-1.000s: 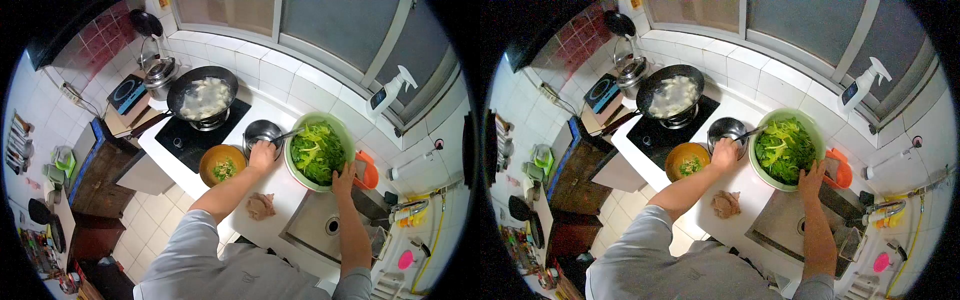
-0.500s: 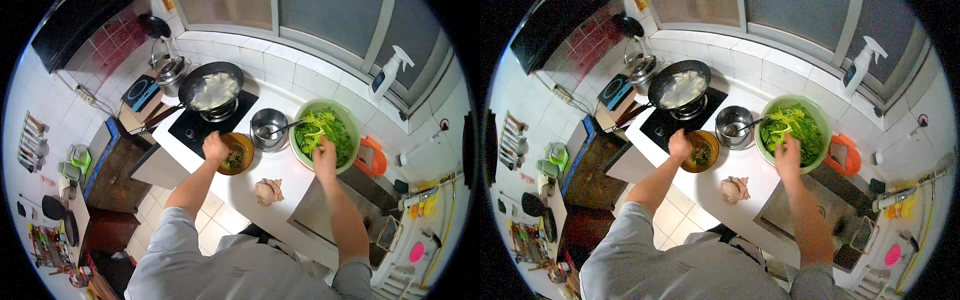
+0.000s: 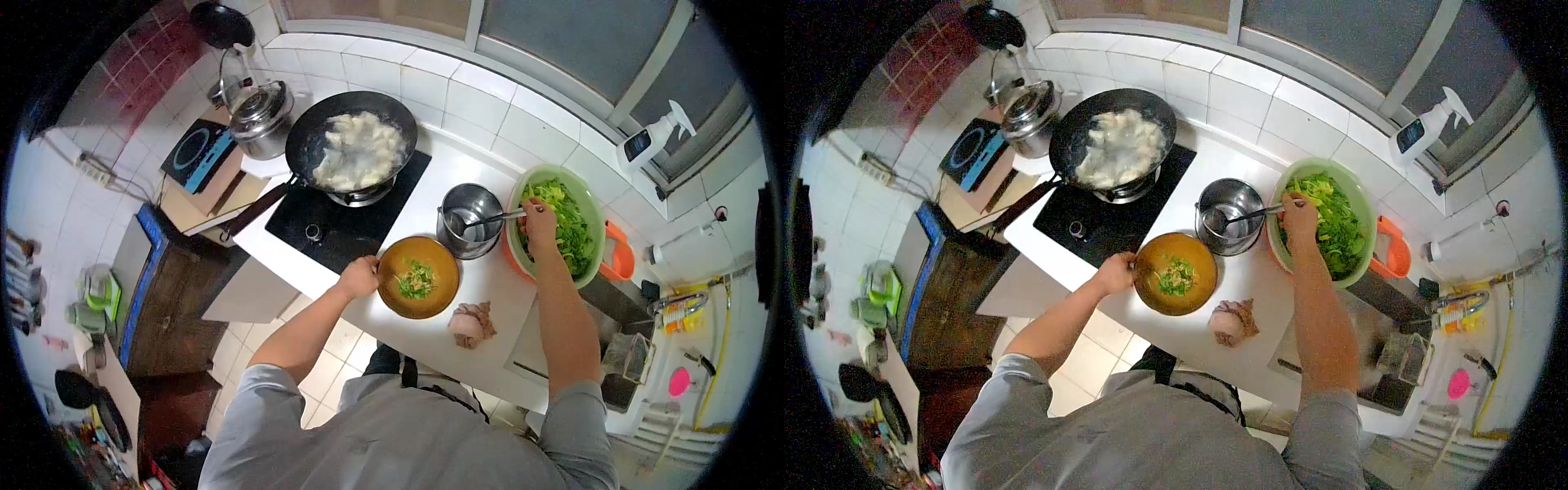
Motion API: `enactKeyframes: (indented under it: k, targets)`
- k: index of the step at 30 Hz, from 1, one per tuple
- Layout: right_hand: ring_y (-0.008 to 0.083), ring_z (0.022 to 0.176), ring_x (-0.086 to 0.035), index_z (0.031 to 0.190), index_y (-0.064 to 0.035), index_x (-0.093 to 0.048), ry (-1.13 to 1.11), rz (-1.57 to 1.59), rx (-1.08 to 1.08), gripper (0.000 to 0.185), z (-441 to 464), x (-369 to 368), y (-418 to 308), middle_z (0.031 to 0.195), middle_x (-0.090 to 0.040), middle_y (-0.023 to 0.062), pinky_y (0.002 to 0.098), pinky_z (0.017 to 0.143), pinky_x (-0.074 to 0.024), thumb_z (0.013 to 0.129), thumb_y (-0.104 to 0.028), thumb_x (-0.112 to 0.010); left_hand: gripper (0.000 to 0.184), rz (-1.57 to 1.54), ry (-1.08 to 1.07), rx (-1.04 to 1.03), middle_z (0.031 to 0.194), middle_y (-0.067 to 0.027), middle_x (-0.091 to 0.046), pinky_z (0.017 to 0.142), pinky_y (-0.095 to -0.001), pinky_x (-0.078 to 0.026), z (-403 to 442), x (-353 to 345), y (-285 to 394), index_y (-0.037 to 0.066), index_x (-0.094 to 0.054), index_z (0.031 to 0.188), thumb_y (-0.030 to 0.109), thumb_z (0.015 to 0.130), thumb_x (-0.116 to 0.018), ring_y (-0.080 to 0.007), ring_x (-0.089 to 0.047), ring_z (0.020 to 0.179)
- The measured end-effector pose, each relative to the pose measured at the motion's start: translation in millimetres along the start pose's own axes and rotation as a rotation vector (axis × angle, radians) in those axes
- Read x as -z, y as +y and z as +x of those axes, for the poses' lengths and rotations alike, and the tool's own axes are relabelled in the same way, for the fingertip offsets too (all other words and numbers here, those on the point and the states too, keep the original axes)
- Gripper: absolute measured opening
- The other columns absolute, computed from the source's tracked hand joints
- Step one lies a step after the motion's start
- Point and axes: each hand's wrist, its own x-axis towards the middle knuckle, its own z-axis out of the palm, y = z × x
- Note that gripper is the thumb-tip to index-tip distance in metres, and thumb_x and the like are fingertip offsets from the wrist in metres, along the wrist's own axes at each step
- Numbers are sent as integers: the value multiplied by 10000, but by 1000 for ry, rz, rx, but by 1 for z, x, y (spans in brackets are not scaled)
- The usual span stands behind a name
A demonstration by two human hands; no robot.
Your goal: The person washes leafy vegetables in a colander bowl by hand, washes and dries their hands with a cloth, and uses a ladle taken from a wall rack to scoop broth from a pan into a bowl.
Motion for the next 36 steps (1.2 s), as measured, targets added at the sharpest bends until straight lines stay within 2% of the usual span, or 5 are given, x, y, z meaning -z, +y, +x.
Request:
enactKeyframes:
  k: [7, 16, 19, 24, 36]
  targets:
    - [147, 508, -535, 908, 20, -630, -55, -46, 64, 206, -41, -33, -26, 639, -578, 67, 273, 443, -392, 851, -177, -611, 400, -212, 84, -151, 1033, -223, -627, 850, -368, -477, 50, 30, 43, -11, -577, 1118, 267, 830, -563, -329, -611, 976]
    - [138, 644, -597, 1069, 37, -591, -130, -100, -86, 283, -57, -23, 0, 770, -605, 83, 272, 567, -517, 890, -181, -558, 465, -121, -56, -218, 1001, -209, -631, 838, -378, -469, 138, -15, 123, -31, -490, 1201, 246, 834, -554, -294, -631, 904]
    - [137, 611, -599, 1015, 35, -604, -104, 46, -52, 254, -64, -28, 2, 756, -620, 83, 260, 514, -473, 888, -182, -569, 493, -194, -230, -77, 1194, -262, -540, 968, -404, -402, 154, -14, 129, -39, -509, 1201, 245, 799, -533, -375, -522, 1114]
    - [133, 659, -613, 1023, 38, -602, -132, -5, -33, 241, -54, -29, -5, 791, -631, 87, 264, 552, -476, 894, -161, -560, 339, -244, -151, -64, 618, -169, -643, 807, -363, -505, 154, 7, 137, -147, -566, 893, 159, 809, -444, -296, -665, 690]
    - [341, 796, -637, 999, 23, -629, -88, -501, 491, 285, -38, -46, -119, 849, -649, 225, 389, 707, -478, 902, -216, -509, 269, -772, -59, 47, 646, -177, -633, 433, -327, -473, 131, 59, 160, -115, -607, 764, 108, 784, -457, -215, -616, 501]
